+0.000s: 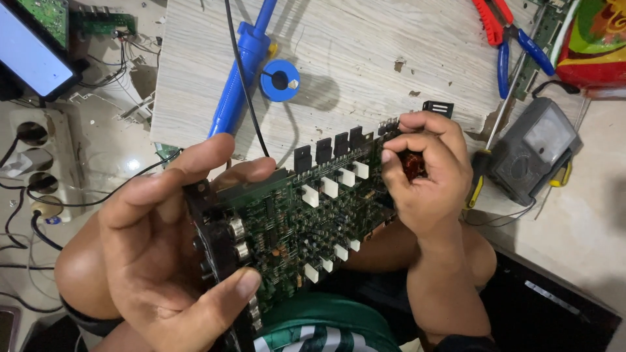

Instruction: Desoldering electronic components from a printed circuit board using a soldering iron and a manual desoldering pump.

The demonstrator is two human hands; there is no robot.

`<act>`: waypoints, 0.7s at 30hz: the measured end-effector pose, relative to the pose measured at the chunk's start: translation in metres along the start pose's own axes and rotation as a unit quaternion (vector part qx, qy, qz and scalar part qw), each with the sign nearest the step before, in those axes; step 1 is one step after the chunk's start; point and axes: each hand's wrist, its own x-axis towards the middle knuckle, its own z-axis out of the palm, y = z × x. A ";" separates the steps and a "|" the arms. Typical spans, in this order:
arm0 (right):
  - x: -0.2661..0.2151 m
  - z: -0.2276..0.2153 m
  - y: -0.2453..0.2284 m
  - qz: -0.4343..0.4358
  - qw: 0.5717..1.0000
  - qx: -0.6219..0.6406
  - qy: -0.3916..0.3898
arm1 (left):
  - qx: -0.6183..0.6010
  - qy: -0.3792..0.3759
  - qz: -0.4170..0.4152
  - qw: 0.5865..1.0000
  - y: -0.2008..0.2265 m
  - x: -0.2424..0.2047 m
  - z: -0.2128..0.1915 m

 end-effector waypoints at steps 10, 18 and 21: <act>0.000 -0.002 0.000 0.026 0.999 -0.004 -0.017 | -0.003 -0.009 0.024 1.000 -0.003 0.001 0.001; -0.001 -0.003 0.007 0.095 0.989 0.115 -0.013 | -0.003 -0.025 0.032 0.999 -0.006 0.001 -0.003; 0.001 -0.006 0.011 0.140 0.981 0.134 -0.027 | 0.018 -0.035 0.037 0.999 -0.004 0.002 -0.005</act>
